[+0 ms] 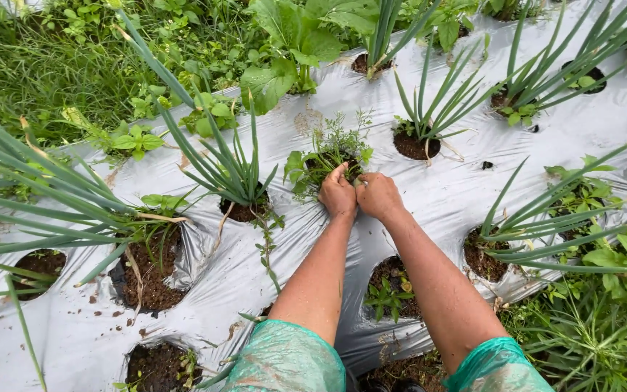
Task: Manual weeding of onion plants in a field using a small knife and hands to clear weeds from the soil and plastic mulch.
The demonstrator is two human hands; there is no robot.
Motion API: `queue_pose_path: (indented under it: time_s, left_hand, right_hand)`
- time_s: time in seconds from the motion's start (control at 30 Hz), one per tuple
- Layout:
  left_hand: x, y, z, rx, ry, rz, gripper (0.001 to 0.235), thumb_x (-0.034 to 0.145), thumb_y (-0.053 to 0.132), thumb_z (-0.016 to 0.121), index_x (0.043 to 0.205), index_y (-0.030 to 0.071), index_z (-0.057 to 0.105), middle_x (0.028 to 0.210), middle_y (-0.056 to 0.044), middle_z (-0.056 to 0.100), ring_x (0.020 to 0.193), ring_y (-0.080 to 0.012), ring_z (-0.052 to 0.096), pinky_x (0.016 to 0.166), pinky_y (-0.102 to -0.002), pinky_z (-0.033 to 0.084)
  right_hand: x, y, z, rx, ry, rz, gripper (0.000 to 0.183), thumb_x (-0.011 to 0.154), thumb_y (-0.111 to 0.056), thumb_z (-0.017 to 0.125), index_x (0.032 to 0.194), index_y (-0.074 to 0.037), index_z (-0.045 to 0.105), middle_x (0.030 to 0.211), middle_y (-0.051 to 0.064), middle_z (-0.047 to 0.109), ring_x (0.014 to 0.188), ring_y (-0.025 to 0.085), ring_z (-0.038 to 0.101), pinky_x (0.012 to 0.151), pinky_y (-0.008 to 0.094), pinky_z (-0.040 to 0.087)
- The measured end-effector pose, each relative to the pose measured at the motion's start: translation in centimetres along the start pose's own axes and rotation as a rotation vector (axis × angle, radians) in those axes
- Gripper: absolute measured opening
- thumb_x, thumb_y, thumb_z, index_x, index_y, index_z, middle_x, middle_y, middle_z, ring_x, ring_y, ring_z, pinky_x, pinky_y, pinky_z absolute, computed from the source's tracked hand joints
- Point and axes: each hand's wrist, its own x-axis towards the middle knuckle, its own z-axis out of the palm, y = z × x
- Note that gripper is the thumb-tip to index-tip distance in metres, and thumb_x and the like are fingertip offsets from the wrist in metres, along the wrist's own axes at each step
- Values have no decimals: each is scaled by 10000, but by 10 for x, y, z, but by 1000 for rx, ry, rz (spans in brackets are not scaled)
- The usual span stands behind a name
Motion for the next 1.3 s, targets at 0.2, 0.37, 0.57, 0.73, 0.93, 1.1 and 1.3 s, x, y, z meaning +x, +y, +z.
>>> queue_pose_path:
  time_s: [0.2,0.37,0.57,0.73,0.93,1.1,1.3]
  left_hand:
    - [-14,26,-21,45,1,-19,289,953,221,604,1099,414,761,1035,83,744,1079,-226,667,978,-509,457]
    - [-30,46,-64,135,-144,66,332,970,192,632,1265,310,727,1059,-39,721,1138,-290,618,973,-512,470]
    - [-27,100,-142,328,-78,46,378,1046,250,608,1422,283,618,1131,-69,704,1253,-295,546,1070,-521,388]
    - [-30,97,-159,464,-5,-77,426,1044,199,541,1466,253,537,1198,-51,671,1259,-289,513,1038,-512,372]
    - [-31,103,-148,589,-241,-95,794,881,525,712,1531,167,431,1482,-103,491,1384,-333,409,1070,-547,339]
    - [-29,114,-144,642,-255,-31,531,945,313,753,1415,119,599,1275,-106,480,1204,-270,507,976,-433,400]
    - [-1,62,-101,752,-317,68,186,1001,240,659,1123,145,763,1029,-91,597,979,-220,636,881,-405,448]
  right_hand:
    - [1,13,0,8,-15,-57,390,918,-219,544,1236,-212,769,1143,197,757,1114,445,691,986,522,569]
    - [-15,10,-24,-9,-36,-47,379,927,-256,587,1266,-209,748,968,190,779,1076,412,714,971,515,568]
    - [-52,-13,-71,50,-38,-48,369,946,-232,610,1281,-148,738,944,195,782,1076,417,714,971,524,552]
    - [-53,-11,-71,46,-42,-42,356,928,-293,639,1259,-207,740,858,92,798,1031,337,745,947,466,573]
    - [-47,-3,-62,69,-54,-84,342,933,-258,654,1250,-167,746,886,157,790,1036,381,737,955,500,568]
    - [-71,-22,-79,119,-81,-76,353,926,-269,658,1256,-181,747,860,144,787,1003,376,742,933,486,577]
    - [-72,-21,-76,145,-95,-82,362,923,-256,652,1260,-160,740,849,144,786,981,380,746,923,495,581]
